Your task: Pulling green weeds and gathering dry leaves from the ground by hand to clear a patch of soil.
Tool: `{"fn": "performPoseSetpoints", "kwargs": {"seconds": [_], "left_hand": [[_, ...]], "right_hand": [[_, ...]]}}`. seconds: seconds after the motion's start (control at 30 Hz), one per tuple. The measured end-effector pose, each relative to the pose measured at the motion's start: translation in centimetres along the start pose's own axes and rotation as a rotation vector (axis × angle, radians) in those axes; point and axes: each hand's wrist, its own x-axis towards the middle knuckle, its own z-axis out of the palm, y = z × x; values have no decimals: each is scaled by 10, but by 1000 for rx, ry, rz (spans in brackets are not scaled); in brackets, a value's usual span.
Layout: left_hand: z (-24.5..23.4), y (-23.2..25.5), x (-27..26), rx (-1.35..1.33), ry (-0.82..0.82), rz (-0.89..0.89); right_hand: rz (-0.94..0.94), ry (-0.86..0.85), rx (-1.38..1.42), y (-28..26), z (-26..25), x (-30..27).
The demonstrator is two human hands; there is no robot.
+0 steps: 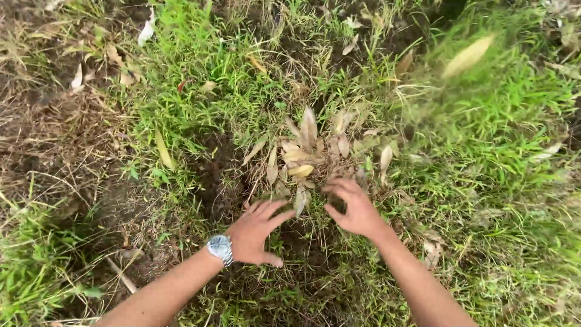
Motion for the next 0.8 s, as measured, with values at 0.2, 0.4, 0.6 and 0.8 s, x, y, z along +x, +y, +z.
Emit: {"fn": "performPoseSetpoints", "kwargs": {"seconds": [0.2, 0.4, 0.6, 0.8], "left_hand": [[50, -49, 15, 296, -26, 125], [154, -116, 109, 524, 340, 263], [138, -133, 119, 472, 310, 244], [130, -124, 80, 452, 228, 171]], "right_hand": [[44, -276, -72, -26, 13, -20], [-2, -242, -282, -9, 36, -28], [71, -221, -300, 5, 36, -39], [21, -73, -358, 19, 42, -52]]}}
